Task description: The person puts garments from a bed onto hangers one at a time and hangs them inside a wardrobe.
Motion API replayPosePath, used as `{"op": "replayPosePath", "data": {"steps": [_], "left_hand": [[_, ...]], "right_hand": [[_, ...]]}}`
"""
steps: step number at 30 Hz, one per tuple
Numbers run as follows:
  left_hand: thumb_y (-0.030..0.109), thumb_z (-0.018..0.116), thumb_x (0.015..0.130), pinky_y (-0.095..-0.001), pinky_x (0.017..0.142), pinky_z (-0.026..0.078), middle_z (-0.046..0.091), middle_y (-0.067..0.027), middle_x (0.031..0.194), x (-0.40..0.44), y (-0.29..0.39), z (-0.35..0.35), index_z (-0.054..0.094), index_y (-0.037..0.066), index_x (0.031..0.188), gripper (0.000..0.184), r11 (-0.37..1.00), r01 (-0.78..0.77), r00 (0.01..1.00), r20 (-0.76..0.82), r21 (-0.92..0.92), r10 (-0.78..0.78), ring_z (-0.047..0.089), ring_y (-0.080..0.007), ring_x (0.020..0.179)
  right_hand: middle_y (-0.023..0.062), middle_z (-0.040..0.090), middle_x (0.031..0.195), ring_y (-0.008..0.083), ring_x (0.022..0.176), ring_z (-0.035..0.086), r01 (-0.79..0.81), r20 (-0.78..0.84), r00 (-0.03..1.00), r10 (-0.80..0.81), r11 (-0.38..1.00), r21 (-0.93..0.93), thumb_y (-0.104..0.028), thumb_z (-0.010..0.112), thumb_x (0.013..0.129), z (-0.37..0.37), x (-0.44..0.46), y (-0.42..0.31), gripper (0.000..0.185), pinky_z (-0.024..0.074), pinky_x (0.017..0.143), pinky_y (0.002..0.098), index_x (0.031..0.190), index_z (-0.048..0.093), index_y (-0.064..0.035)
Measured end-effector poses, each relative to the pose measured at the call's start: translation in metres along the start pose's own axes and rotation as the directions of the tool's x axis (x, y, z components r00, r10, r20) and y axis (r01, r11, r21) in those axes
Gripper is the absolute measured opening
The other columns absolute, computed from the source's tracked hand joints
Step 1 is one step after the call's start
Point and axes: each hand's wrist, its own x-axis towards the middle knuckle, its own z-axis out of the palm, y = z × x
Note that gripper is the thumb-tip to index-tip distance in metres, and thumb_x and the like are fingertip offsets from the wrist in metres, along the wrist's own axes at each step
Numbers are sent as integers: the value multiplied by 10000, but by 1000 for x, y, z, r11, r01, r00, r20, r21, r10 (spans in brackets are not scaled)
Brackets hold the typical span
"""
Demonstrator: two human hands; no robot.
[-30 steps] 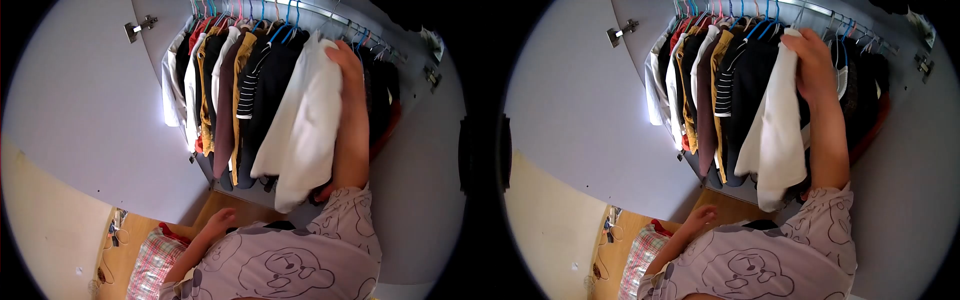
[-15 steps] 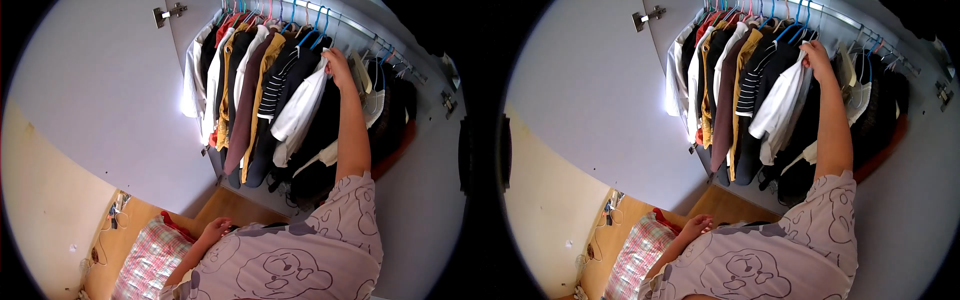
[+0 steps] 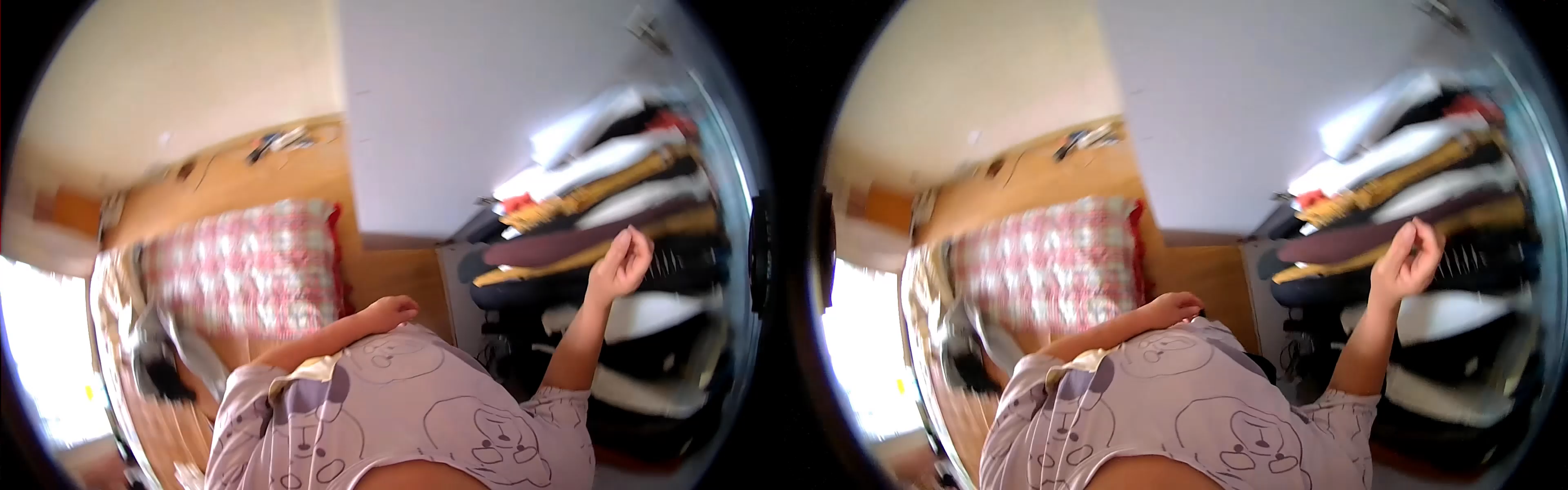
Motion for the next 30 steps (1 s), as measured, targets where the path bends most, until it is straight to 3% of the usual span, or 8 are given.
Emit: {"op": "replayPosePath", "data": {"steps": [3, 6, 8, 11, 13, 17, 28, 30], "left_hand": [[250, 539, 885, -293, 728, 487, 648, -81, 898, -21, -9, -9, 592, 35, 1066, 286, 997, 66, 985, -159, -44, -73, 614, -154, 764], [260, 534, 879, -301, 750, 485, 650, -96, 924, -50, -32, -14, 598, 40, 1061, 292, 982, 137, 919, -352, -132, -175, 620, -180, 804], [270, 536, 872, -305, 760, 484, 651, -97, 932, -75, -50, -9, 602, 43, 1055, 299, 949, 201, 834, -466, -242, -295, 620, -192, 821], [295, 538, 855, -324, 781, 481, 655, -106, 951, -109, -88, 15, 615, 64, 1040, 306, 860, 313, 654, -565, -404, -503, 625, -222, 866], [294, 554, 844, -331, 742, 487, 658, -119, 901, -132, -110, 34, 623, 47, 998, 299, 810, 283, 566, -593, -513, -573, 627, -226, 836], [252, 565, 857, -286, 629, 489, 638, -93, 811, -176, -143, 52, 613, 7, 980, 278, 643, -61, 376, -614, -763, -693, 596, -139, 718], [196, 551, 881, -253, 533, 450, 589, -47, 781, -286, -258, 94, 565, -2, 1048, 260, 387, -388, 121, -463, -836, -878, 547, -107, 644], [195, 561, 868, -263, 549, 466, 605, -59, 823, -304, -296, 103, 558, 6, 1074, 280, 408, -292, 28, -434, -865, -900, 565, -118, 665]], "right_hand": [[97, 578, 813, 140, 647, 511, -57, 232, 972, 27, 990, 126, -26, 559, 867, 67, -26, -10, 101, 416, 567, 252, 958, 554, 18], [53, 596, 763, 101, 644, 516, -527, 556, 787, 266, 759, 382, -39, 575, 860, 134, -67, -35, 98, 429, 584, 227, 934, 574, 25], [31, 595, 752, 99, 626, 509, -334, 642, 766, -17, 844, 421, -68, 592, 856, 172, -82, -77, 72, 428, 576, 226, 875, 598, 1], [59, 578, 687, 140, 579, 520, -429, 843, 460, -278, 762, 485, -65, 611, 832, 206, -117, -143, 39, 428, 541, 260, 854, 598, -35], [103, 579, 709, 274, 611, 568, -368, 752, 344, -563, 656, 659, -74, 618, 810, 220, -140, -192, 36, 450, 544, 333, 812, 592, -50], [81, 583, 716, 271, 635, 580, -400, 565, 15, -825, 512, 760, -137, 632, 787, 228, -182, -267, 86, 463, 554, 349, 820, 595, -67], [90, 617, 846, 272, 771, 601, -339, 410, -431, -804, 565, 752, -228, 606, 804, 237, -254, -384, 186, 485, 681, 367, 903, 621, -72], [90, 622, 874, 271, 789, 602, -335, 398, -471, -787, 577, 745, -235, 603, 809, 242, -261, -396, 201, 484, 697, 364, 929, 625, -76]]}}
